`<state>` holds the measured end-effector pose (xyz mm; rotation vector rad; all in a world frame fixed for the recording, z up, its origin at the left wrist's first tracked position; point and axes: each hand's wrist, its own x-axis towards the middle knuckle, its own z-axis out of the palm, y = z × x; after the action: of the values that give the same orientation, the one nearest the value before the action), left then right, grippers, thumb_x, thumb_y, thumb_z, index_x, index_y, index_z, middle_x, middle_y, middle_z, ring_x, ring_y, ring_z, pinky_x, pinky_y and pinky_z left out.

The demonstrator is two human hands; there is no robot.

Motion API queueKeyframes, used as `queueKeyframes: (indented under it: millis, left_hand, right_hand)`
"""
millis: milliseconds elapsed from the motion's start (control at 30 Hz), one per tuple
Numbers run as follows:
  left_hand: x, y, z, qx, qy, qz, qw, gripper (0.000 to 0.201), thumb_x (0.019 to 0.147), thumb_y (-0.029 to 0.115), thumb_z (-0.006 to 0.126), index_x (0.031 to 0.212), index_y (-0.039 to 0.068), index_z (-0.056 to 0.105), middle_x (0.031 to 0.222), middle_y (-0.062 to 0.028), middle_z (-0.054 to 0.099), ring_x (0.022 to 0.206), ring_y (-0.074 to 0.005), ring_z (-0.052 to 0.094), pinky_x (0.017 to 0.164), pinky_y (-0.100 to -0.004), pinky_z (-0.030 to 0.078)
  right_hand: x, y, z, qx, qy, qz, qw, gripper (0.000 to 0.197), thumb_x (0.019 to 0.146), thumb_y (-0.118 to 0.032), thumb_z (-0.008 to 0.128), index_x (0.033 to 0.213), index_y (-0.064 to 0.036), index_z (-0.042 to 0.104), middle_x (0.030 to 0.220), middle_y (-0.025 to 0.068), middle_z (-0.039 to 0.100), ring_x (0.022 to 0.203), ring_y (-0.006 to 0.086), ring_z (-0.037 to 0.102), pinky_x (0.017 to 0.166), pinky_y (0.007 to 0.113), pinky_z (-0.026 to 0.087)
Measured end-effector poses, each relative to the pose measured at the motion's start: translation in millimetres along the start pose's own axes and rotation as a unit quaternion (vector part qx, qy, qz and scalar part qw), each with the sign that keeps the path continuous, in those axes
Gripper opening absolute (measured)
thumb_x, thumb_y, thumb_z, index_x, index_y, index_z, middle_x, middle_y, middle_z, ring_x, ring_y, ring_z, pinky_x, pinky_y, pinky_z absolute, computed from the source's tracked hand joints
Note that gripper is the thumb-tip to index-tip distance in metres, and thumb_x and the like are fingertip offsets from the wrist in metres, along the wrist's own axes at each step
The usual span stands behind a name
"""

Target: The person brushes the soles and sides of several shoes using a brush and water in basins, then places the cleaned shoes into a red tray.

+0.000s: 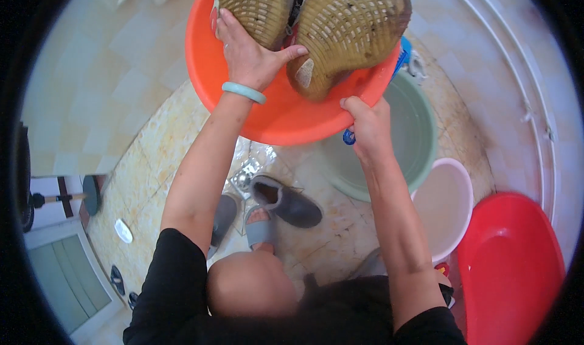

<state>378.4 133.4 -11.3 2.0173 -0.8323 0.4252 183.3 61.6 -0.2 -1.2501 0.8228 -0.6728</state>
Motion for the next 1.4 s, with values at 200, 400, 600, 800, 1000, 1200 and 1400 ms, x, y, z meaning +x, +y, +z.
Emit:
queueKeyframes:
  millis: [200,400,600,800,1000,1200,1400]
  left_hand:
    - [20,79,19,-0.071,0.001,0.031,0.997,0.144,0.042,0.051,0.086,0.137,-0.01,-0.003,0.14,-0.0393,0.004,0.134,-0.0481,0.009,0.109,-0.0494,0.016]
    - [19,144,46,-0.132,-0.001,0.056,0.99,0.145,0.044,0.053,0.085,0.136,-0.012,-0.007,0.141,-0.0385,0.002,0.134,-0.0471,0.006,0.11,-0.0481,0.015]
    - [5,192,60,-0.194,-0.038,0.036,0.98,0.146,0.046,0.052,0.084,0.134,-0.014,-0.012,0.142,-0.0362,-0.002,0.135,-0.0448,0.003,0.112,-0.0434,0.014]
    - [-12,221,63,-0.229,-0.068,0.036,0.97,0.147,0.046,0.048,0.086,0.134,-0.014,-0.015,0.144,-0.0336,-0.005,0.137,-0.0419,0.002,0.113,-0.0406,0.013]
    - [-34,226,68,-0.261,-0.103,0.002,0.96,0.147,0.048,0.045,0.087,0.133,-0.013,-0.017,0.144,-0.0326,-0.006,0.137,-0.0402,0.001,0.113,-0.0391,0.011]
    - [-38,218,76,-0.274,-0.097,0.011,0.957,0.145,0.049,0.046,0.086,0.132,-0.016,-0.016,0.144,-0.0334,-0.006,0.137,-0.0391,0.0,0.114,-0.0382,0.01]
    - [-27,217,78,-0.335,-0.086,0.007,0.938,0.147,0.048,0.044,0.087,0.131,-0.015,-0.019,0.144,-0.0332,-0.005,0.137,-0.0388,0.002,0.114,-0.0374,0.011]
  right_hand:
    - [-11,-61,-50,-0.004,0.046,-0.086,0.995,0.012,0.073,-0.005,0.056,0.084,-0.0024,0.057,0.065,-0.0008,0.054,0.042,0.0049,0.038,0.038,0.021,0.027]
    - [-17,-95,-107,-0.021,0.068,-0.148,0.986,0.022,0.072,-0.002,0.054,0.093,0.0028,0.058,0.079,0.0029,0.059,0.06,0.0088,0.05,0.053,0.024,0.039]
    - [-42,-128,-149,-0.101,0.082,-0.194,0.972,0.027,0.072,-0.001,0.051,0.098,0.0062,0.057,0.087,0.0049,0.061,0.075,0.011,0.054,0.068,0.025,0.044]
    - [-63,-132,-169,-0.111,0.12,-0.24,0.957,0.026,0.073,-0.002,0.052,0.097,0.0053,0.057,0.087,0.0042,0.061,0.079,0.0113,0.054,0.071,0.026,0.044]
    - [-73,-122,-178,-0.115,0.132,-0.253,0.952,0.026,0.073,-0.002,0.052,0.098,0.0046,0.055,0.087,0.0039,0.061,0.08,0.011,0.053,0.073,0.026,0.044]
    - [-74,-127,-183,-0.211,0.111,-0.24,0.941,0.029,0.072,0.0,0.052,0.1,0.0032,0.054,0.084,0.0036,0.059,0.079,0.0102,0.052,0.072,0.027,0.044]
    - [-77,-135,-174,-0.234,0.122,-0.26,0.929,0.032,0.072,0.0,0.052,0.104,0.0031,0.052,0.089,0.0049,0.059,0.082,0.0112,0.052,0.075,0.026,0.043]
